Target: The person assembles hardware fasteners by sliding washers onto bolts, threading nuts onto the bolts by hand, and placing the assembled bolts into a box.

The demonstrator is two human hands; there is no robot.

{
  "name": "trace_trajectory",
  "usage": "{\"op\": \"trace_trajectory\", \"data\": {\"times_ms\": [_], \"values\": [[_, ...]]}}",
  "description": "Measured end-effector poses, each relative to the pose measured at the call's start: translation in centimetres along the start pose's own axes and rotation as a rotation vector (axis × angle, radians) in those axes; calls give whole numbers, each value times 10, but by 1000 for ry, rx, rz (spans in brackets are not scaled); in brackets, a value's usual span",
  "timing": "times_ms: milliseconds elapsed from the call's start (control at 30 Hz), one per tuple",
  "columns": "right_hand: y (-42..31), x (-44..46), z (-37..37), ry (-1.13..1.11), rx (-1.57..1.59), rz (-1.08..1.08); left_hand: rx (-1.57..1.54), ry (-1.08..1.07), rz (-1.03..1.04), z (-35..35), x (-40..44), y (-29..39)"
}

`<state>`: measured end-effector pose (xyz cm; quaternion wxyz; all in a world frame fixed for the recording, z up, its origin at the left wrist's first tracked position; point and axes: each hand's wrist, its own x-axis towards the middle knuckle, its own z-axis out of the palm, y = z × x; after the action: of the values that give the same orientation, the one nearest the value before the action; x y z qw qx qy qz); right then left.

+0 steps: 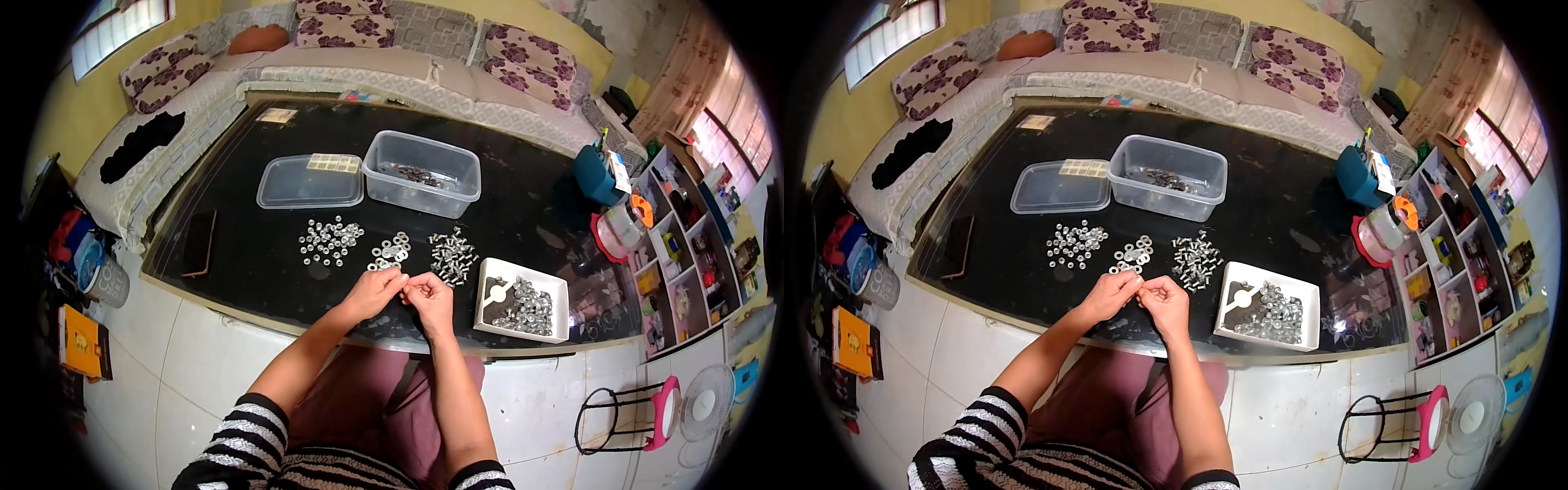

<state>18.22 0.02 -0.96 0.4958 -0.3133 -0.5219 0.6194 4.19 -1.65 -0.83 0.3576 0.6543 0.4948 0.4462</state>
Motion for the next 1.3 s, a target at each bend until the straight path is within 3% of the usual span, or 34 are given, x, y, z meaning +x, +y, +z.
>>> {"op": "trace_trajectory", "data": {"times_ms": [233, 367, 500, 567, 833, 1000, 1100, 1200, 1300], "values": [[-2, 0, 2, 10, -17, 0, -166, 68, 74, 4, -2, 7], [2, 0, -2, -13, -34, -8, 10, 86, 67, 4, -1, 1], [-1, -1, -1, 26, -18, -9, -3, 68, 68, 3, -2, 1], [0, 0, -3, 20, -9, 4, -158, 84, 105, 6, -3, 9], [-2, -4, 0, 0, -31, 23, 9, 58, 22, 3, -1, 3], [-2, -3, 0, 4, -25, 14, -142, 24, 2, 2, -2, 9], [-2, -3, 0, -11, -16, 16, 19, 10, 21, 1, 0, 2], [-2, -2, 0, 12, 11, 23, -67, 38, -31, 1, -1, 0], [-1, -2, -2, 5, 15, 18, -77, 19, 58, 0, -4, 12]]}}
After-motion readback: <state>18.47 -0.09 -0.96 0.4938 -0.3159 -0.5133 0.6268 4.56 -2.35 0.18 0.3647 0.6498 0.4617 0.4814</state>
